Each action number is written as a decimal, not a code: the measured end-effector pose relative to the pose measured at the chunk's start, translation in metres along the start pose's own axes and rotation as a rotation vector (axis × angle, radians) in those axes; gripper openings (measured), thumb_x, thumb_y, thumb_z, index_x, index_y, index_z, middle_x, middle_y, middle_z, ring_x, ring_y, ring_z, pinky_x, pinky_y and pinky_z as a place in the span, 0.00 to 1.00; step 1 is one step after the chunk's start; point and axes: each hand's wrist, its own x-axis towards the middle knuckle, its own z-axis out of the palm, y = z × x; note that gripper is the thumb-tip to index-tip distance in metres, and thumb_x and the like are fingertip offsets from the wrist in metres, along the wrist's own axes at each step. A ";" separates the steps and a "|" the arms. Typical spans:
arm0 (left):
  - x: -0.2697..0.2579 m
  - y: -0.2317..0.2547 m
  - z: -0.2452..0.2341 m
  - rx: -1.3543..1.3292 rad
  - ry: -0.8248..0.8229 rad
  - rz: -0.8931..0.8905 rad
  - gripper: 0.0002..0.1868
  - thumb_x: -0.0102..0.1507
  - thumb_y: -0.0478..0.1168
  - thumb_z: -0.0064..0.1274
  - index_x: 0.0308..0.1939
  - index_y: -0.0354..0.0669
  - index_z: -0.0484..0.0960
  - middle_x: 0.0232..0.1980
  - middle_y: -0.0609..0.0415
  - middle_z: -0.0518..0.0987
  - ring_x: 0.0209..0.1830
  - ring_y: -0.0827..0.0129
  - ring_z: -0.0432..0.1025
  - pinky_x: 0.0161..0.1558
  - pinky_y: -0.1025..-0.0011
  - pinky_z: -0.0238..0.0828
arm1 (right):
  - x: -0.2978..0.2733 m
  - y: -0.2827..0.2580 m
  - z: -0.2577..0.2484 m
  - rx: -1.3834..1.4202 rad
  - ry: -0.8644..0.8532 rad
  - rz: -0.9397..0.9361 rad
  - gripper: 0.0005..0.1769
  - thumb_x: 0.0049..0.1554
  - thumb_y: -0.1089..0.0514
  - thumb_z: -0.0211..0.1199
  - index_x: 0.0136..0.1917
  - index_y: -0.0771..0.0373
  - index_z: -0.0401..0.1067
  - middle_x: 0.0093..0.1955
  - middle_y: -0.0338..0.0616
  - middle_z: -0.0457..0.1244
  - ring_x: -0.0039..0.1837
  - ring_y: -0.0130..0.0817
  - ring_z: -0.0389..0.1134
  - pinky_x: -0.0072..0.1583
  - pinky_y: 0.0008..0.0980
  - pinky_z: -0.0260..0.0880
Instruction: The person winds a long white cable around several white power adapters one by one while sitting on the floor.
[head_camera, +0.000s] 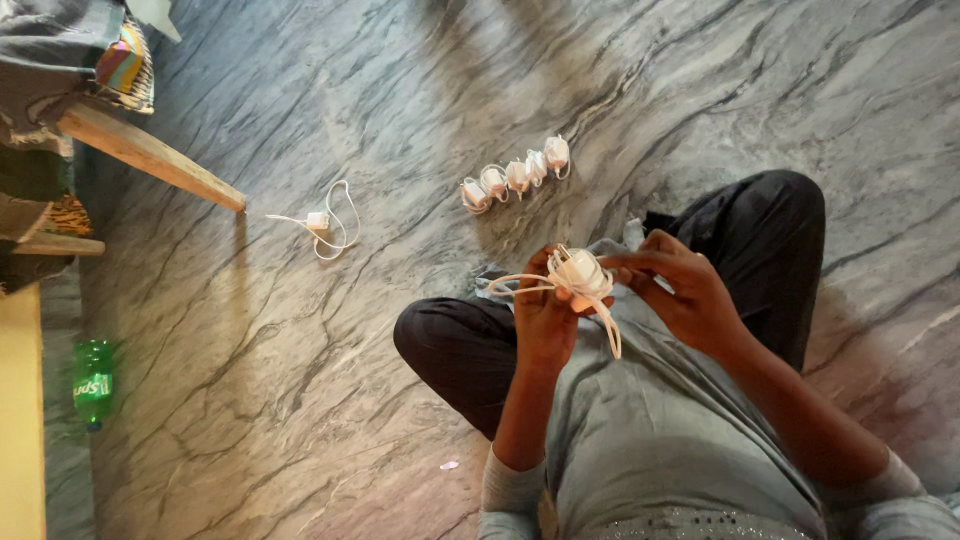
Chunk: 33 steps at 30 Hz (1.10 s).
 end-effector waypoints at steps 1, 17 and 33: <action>0.001 0.000 0.000 0.010 -0.002 0.009 0.37 0.63 0.47 0.67 0.68 0.38 0.65 0.58 0.43 0.78 0.52 0.53 0.79 0.48 0.55 0.83 | 0.002 0.001 0.000 0.026 -0.004 -0.001 0.17 0.58 0.68 0.65 0.61 0.63 0.78 0.40 0.38 0.58 0.43 0.28 0.60 0.46 0.27 0.61; 0.017 -0.012 -0.003 0.099 0.007 0.202 0.35 0.61 0.49 0.71 0.62 0.38 0.68 0.55 0.49 0.78 0.54 0.62 0.76 0.54 0.67 0.79 | -0.004 0.043 0.010 0.411 -0.108 0.259 0.27 0.55 0.70 0.65 0.68 0.65 0.70 0.48 0.44 0.69 0.51 0.27 0.70 0.55 0.27 0.71; 0.027 -0.017 -0.021 0.269 0.021 0.179 0.32 0.56 0.49 0.73 0.53 0.40 0.70 0.45 0.53 0.81 0.45 0.68 0.79 0.44 0.73 0.77 | -0.003 0.047 0.010 0.316 -0.157 0.337 0.17 0.53 0.66 0.68 0.56 0.69 0.77 0.49 0.44 0.73 0.51 0.29 0.73 0.55 0.28 0.73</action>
